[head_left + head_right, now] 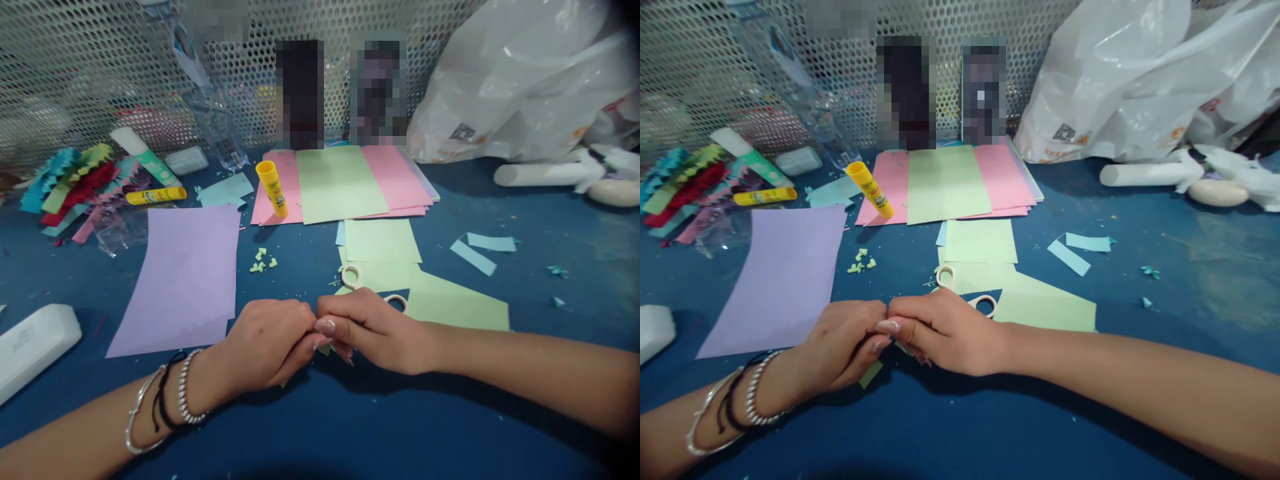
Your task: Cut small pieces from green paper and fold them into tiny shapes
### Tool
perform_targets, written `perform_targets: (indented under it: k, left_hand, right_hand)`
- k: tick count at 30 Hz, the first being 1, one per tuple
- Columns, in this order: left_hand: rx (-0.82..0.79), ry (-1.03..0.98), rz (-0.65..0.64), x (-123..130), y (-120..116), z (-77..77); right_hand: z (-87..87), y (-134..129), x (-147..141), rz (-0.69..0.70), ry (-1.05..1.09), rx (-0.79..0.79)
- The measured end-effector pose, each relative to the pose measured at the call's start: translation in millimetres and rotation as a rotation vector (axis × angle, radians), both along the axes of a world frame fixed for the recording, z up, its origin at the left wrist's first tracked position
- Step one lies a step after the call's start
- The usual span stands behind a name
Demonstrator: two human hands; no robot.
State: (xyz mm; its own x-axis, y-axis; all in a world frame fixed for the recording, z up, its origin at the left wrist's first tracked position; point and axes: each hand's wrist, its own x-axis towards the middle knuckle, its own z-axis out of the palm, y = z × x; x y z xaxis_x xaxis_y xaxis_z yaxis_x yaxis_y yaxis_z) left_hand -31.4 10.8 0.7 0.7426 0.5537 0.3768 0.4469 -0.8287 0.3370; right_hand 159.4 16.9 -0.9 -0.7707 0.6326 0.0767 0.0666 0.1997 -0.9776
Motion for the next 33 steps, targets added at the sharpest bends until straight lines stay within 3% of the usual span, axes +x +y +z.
perform_targets:
  k: [9, 19, 24, 29, 33]
  left_hand:
    - [0.165, -0.015, -0.014, -0.6, 3.0, 0.9]
    - [0.188, -0.036, -0.056, -0.9, -0.1, 5.6]
    - [0.112, -0.085, -0.089, -0.7, -1.2, 7.4]
    - [-0.035, -0.113, -0.042, 1.2, -1.3, 8.1]
    - [-0.032, -0.118, -0.032, 2.1, -1.0, 7.0]
  right_hand:
    - [-0.1, 1.7, -0.6, -0.009, -0.01, -0.009]
    - [-0.2, -0.9, 1.9, 0.07, 0.009, 0.064]
    - [-0.7, -1.2, 1.8, 0.069, 0.057, 0.181]
    - [0.1, -0.6, 1.9, 0.065, 0.048, 0.047]
    - [0.0, 0.9, 1.5, 0.064, 0.069, -0.022]
